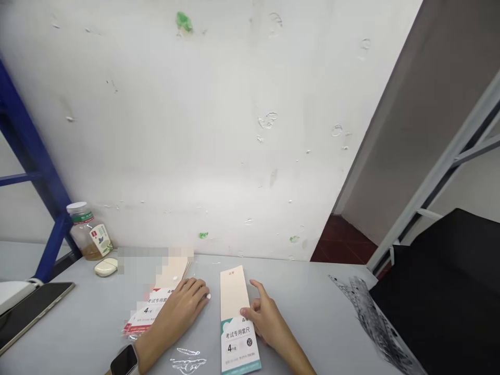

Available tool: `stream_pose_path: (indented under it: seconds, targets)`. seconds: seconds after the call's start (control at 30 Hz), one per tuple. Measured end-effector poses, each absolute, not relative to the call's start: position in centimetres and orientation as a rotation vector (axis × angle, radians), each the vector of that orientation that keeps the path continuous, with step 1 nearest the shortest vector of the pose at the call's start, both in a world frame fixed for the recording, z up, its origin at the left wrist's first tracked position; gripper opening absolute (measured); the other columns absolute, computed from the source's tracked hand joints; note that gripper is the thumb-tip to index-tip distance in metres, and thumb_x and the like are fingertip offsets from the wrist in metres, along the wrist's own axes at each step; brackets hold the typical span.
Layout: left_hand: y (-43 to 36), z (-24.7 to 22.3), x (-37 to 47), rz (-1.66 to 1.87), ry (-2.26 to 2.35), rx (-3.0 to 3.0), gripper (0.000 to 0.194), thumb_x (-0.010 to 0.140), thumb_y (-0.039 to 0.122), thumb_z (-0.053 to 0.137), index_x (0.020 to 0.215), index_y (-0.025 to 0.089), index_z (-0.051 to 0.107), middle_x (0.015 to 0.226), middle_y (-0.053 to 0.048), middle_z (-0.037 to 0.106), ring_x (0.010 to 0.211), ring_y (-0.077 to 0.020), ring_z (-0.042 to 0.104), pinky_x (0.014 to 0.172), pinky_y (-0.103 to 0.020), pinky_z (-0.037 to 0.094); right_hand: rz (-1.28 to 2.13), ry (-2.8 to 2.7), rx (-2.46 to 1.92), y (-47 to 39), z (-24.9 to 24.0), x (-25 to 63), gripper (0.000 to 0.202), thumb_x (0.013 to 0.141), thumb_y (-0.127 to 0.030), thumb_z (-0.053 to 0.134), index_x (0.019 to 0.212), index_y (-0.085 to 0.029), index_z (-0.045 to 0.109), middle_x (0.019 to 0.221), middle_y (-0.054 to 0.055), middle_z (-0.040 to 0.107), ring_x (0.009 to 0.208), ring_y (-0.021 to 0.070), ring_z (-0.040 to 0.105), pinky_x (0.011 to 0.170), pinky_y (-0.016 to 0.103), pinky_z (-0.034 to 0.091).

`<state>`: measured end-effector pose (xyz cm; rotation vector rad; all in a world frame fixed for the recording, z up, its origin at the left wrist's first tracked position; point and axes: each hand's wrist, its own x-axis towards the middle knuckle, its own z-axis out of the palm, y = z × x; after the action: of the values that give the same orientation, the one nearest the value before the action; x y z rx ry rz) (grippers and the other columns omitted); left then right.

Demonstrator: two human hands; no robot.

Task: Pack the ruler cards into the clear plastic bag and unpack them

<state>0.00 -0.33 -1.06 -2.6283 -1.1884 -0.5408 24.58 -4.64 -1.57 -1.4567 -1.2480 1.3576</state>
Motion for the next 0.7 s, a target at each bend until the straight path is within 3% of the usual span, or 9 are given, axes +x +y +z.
stream_pose_path:
  seconds: [0.23,0.47,0.7]
  targets:
    - [-0.2,-1.5,0.3,-0.571,-1.150,-2.615,0.034,0.103,0.021,0.030,0.087,0.021,0.061,0.088,-0.004,0.064,0.082,-0.0229,0.058,0.082,-0.042,0.040,1.362,-1.379,-1.402,-4.5,-2.0,24.9,0.051,0.080,-0.039,0.062,0.126,-0.022,0.050,0.057,-0.010,0.048,0.030,0.0052,0.033,0.027,0.020,0.025]
    - [-0.6,-1.3,0.4,-0.582,-1.209,-2.684,0.032,0.104,0.022,0.028,0.096,0.020,0.059,0.095,-0.005,0.064,0.088,-0.0223,0.058,0.083,-0.040,0.042,1.441,-1.363,-1.382,-4.1,-2.5,25.0,0.059,0.080,-0.042,0.063,0.131,-0.018,0.046,0.050,-0.013,0.045,0.029,0.0060,0.035,0.028,0.019,0.030]
    - [-1.2,-1.0,0.7,-0.599,-1.170,-2.830,0.028,0.103,0.022,0.029,0.103,0.020,0.057,0.103,-0.005,0.064,0.090,-0.0224,0.057,0.080,-0.038,0.043,1.468,-1.306,-1.314,-4.1,-2.6,25.0,0.062,0.078,-0.043,0.066,0.132,-0.021,0.046,0.061,-0.009,0.053,0.034,0.0093,0.048,0.032,0.023,0.042]
